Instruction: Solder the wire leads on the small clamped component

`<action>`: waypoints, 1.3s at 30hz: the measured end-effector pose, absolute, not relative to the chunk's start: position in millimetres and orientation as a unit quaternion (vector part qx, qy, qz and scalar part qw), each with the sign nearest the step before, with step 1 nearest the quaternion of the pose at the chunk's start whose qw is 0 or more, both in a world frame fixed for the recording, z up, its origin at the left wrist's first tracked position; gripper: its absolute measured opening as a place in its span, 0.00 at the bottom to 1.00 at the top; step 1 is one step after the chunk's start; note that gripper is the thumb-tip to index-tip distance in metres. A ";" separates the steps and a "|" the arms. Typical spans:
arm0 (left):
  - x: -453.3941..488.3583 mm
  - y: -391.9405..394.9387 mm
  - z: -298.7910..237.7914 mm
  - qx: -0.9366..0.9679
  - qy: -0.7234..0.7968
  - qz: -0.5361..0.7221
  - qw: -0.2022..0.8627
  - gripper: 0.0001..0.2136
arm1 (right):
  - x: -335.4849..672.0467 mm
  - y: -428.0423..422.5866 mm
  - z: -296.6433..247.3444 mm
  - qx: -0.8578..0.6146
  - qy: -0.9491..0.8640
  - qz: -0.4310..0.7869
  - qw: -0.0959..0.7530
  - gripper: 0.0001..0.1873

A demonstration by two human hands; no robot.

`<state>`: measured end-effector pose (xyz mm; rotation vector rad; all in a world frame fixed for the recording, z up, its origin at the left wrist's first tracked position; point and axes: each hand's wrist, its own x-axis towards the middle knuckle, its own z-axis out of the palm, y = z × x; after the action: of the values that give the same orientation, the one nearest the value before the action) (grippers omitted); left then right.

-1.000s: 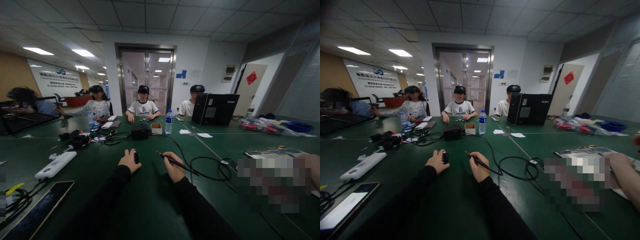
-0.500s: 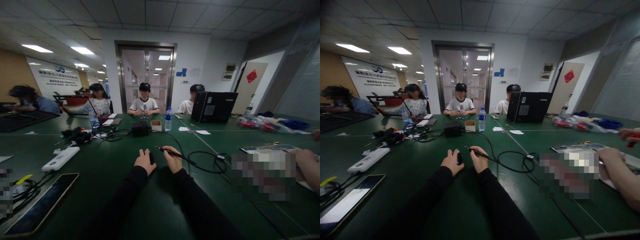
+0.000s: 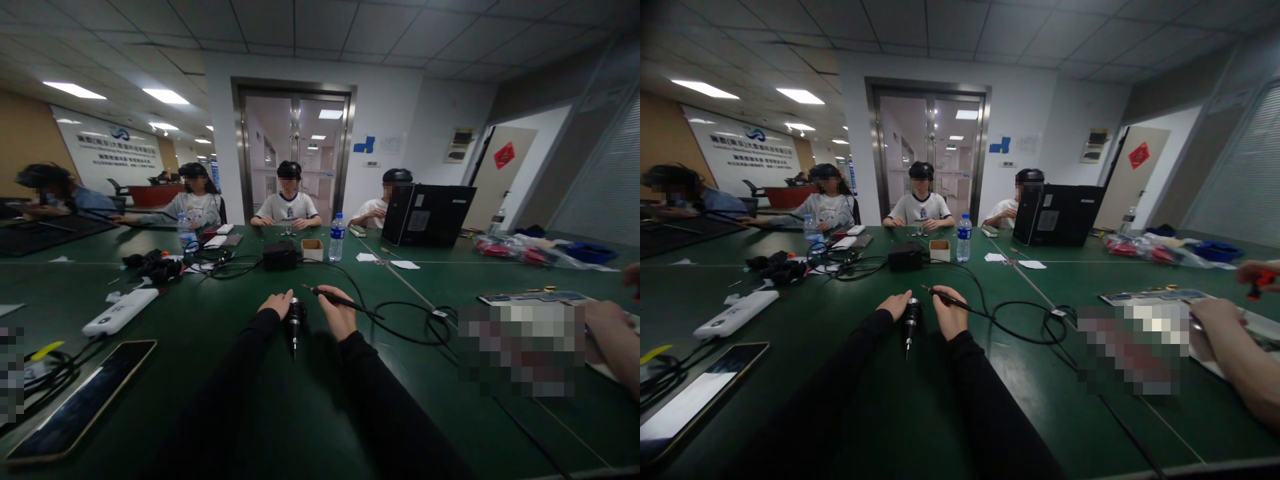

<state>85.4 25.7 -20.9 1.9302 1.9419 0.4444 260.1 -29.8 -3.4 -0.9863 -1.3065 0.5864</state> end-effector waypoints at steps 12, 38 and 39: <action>96.2 30.6 -48.0 0.588 0.610 0.421 0.324 0.14 | 257.7 -26.9 -10.3 -0.407 -0.599 0.226 0.652 0.10; 91.5 39.9 -66.6 0.524 0.459 0.578 0.425 0.12 | 253.1 -45.2 -6.8 -0.371 -0.729 0.043 0.574 0.08; 91.4 40.3 -67.0 0.525 0.458 0.578 0.425 0.12 | 253.2 -45.0 -7.0 -0.370 -0.730 0.043 0.573 0.08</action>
<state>91.4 40.3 -67.0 1.3125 1.1453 1.4449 253.2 -45.0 -7.0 -0.8670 -1.7117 0.0997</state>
